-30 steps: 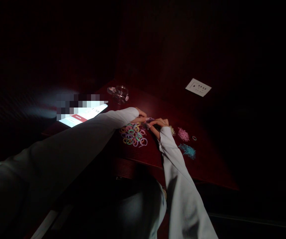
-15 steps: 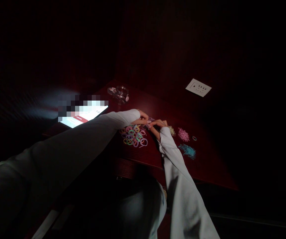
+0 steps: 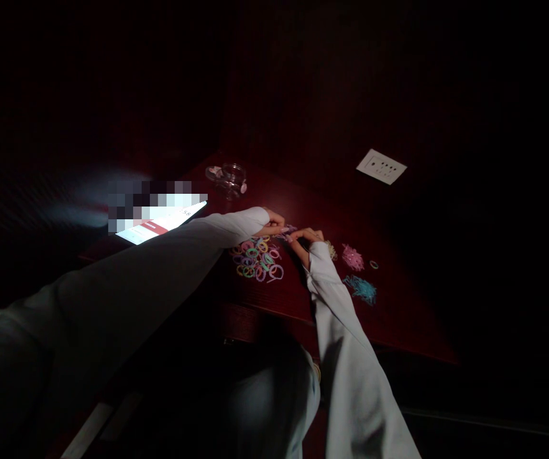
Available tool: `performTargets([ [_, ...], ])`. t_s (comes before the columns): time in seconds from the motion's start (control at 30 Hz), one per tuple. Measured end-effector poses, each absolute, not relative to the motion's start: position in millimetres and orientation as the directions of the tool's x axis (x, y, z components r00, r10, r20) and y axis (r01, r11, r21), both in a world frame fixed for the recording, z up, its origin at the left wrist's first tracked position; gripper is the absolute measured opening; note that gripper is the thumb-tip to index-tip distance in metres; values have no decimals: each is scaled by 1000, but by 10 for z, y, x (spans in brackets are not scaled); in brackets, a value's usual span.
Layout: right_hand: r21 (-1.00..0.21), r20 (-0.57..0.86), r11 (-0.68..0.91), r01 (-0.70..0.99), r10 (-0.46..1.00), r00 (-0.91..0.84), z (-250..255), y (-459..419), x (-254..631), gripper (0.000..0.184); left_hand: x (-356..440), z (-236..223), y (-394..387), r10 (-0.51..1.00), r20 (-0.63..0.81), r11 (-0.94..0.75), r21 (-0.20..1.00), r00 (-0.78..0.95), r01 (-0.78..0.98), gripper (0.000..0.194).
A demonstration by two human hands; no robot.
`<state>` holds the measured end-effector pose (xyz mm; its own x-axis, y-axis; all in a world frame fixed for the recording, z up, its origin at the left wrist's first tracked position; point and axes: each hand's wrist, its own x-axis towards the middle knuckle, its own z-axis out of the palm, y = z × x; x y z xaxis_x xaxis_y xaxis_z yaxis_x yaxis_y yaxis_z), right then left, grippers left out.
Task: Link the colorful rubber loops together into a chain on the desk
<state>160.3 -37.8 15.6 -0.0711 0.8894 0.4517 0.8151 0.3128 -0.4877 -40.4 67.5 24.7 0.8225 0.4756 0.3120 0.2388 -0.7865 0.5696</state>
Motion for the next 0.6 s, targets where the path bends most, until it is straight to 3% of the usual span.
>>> performTargets([
  [0.2, -363, 535, 122, 924, 839, 100, 191, -362, 1676, 26, -427, 238, 688, 481, 375, -809, 537, 792, 238, 27],
  [0.37, -282, 566, 18, 959, 811, 151, 165, -330, 1674, 35, -474, 287, 644, 492, 325, -796, 543, 808, 267, 26],
  [0.47, -319, 572, -8, 948, 796, 199, 144, -293, 1679, 40, -493, 303, 644, 500, 305, -796, 531, 811, 291, 26],
  [0.6, -465, 567, -78, 882, 739, 364, 157, -270, 1751, 44, -514, 299, 671, 514, 337, -804, 510, 789, 306, 25],
])
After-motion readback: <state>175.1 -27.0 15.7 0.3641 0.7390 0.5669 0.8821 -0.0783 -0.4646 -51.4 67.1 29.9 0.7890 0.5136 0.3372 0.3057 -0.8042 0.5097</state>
